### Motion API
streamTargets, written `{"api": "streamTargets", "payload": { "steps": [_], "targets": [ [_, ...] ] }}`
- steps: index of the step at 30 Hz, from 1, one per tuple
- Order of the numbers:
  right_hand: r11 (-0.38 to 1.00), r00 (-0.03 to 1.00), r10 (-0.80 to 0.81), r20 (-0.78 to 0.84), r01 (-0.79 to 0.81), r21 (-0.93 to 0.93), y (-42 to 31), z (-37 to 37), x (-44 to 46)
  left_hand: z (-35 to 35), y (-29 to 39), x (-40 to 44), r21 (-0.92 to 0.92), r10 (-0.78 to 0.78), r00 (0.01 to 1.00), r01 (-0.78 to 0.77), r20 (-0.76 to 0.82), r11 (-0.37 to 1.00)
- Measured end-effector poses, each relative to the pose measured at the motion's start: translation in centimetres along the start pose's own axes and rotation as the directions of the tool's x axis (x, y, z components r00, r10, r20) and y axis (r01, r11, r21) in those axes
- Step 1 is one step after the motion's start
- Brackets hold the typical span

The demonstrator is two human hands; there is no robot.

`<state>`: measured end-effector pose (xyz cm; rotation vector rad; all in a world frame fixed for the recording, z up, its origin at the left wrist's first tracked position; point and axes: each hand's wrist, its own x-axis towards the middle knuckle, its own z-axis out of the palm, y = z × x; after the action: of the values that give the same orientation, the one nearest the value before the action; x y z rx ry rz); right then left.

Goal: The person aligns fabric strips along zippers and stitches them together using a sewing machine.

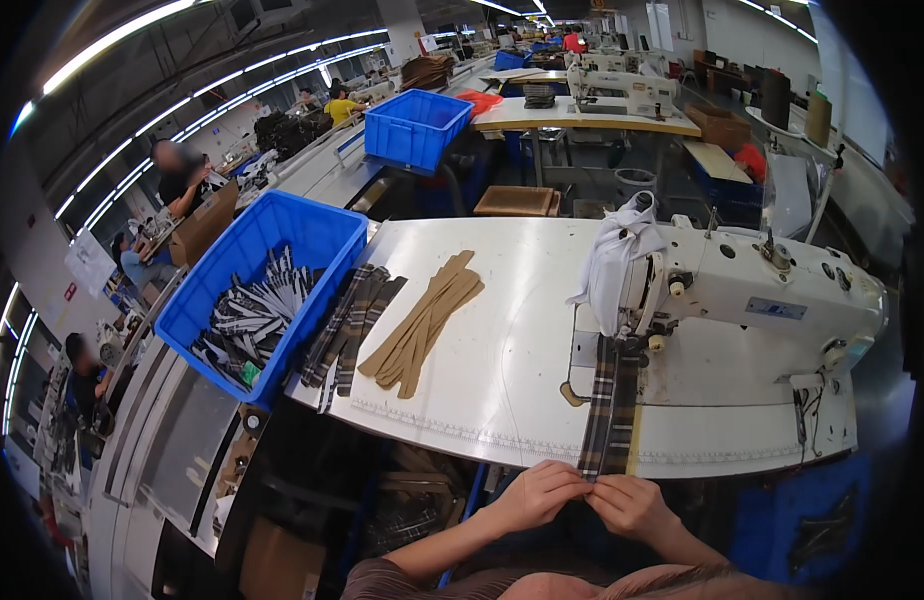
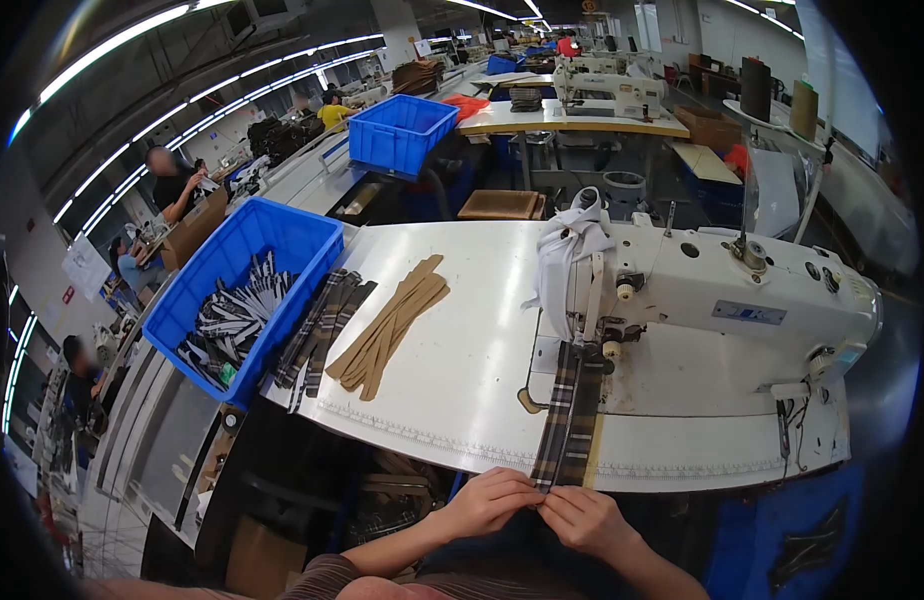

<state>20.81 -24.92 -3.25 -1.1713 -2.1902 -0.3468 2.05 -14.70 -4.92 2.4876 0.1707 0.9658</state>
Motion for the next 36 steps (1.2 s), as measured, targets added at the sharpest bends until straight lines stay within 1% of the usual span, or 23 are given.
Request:
{"api": "streamTargets", "payload": {
  "steps": [3, 5, 7, 11, 13, 18, 21, 25, 27, 28, 30, 33, 36],
  "targets": [
    [1.000, 0.999, 0.008, -0.031, -0.008, 0.005, 0.0, 0.2, -0.2, -0.5, 0.3, 0.2, 0.038, 0.018, 1.000, -0.019, 0.009, 0.999],
    [1.000, 0.999, 0.013, -0.035, -0.012, 0.007, -0.1, 0.2, -0.3, -0.7, 0.4, 0.2, 0.063, 0.068, 0.998, -0.069, 0.006, 0.996],
    [0.999, 0.999, 0.041, -0.035, -0.040, 0.032, -0.2, 0.1, -0.4, -0.6, 0.4, 0.1, 0.078, 0.073, 0.997, -0.074, 0.013, 0.994],
    [0.998, 0.998, 0.046, -0.053, -0.043, 0.049, -0.1, 0.1, -0.5, -0.5, 0.4, 0.1, 0.084, 0.064, 0.998, -0.066, 0.024, 0.994],
    [1.000, 0.998, -0.023, -0.061, 0.024, 0.015, 0.2, 0.3, -0.6, -0.4, 0.3, 0.0, 0.080, 0.059, 0.998, -0.061, 0.026, 0.995],
    [0.999, 0.997, -0.037, -0.064, 0.036, -0.007, 0.2, 0.3, -0.5, -0.2, 0.3, 0.0, 0.036, 0.049, 0.999, -0.050, 0.023, 0.998],
    [0.999, 0.997, -0.044, -0.066, 0.043, -0.007, 0.4, 0.4, -0.5, 0.2, 0.2, -0.3, 0.046, 0.035, 0.999, -0.035, 0.001, 0.998],
    [0.999, 0.996, -0.050, -0.078, 0.050, 0.004, 0.5, 0.4, -0.4, 0.5, 0.0, -0.7, 0.060, 0.062, 0.997, -0.059, -0.049, 0.996],
    [0.999, 0.996, -0.045, -0.081, 0.046, 0.009, 0.4, 0.4, -0.4, 0.5, -0.3, -0.9, 0.102, 0.125, 0.992, -0.121, -0.033, 0.987],
    [0.999, 0.995, -0.041, -0.091, 0.043, 0.015, 0.5, 0.3, -0.3, 0.5, -0.4, -0.9, 0.104, 0.126, 0.991, -0.122, -0.038, 0.987],
    [0.999, 0.995, -0.042, -0.090, 0.044, 0.020, 0.5, 0.3, -0.3, 0.4, -0.7, -1.1, 0.093, 0.200, 0.978, -0.195, -0.051, 0.976],
    [0.999, 0.994, -0.040, -0.098, 0.043, 0.031, 0.7, 0.4, 0.0, 0.7, -1.1, -1.3, 0.066, 0.226, 0.969, -0.220, -0.099, 0.973],
    [0.998, 0.993, -0.037, -0.109, 0.041, 0.037, 0.6, 0.4, 0.0, 0.8, -1.2, -1.2, 0.056, 0.243, 0.964, -0.238, -0.111, 0.970]
  ]
}}
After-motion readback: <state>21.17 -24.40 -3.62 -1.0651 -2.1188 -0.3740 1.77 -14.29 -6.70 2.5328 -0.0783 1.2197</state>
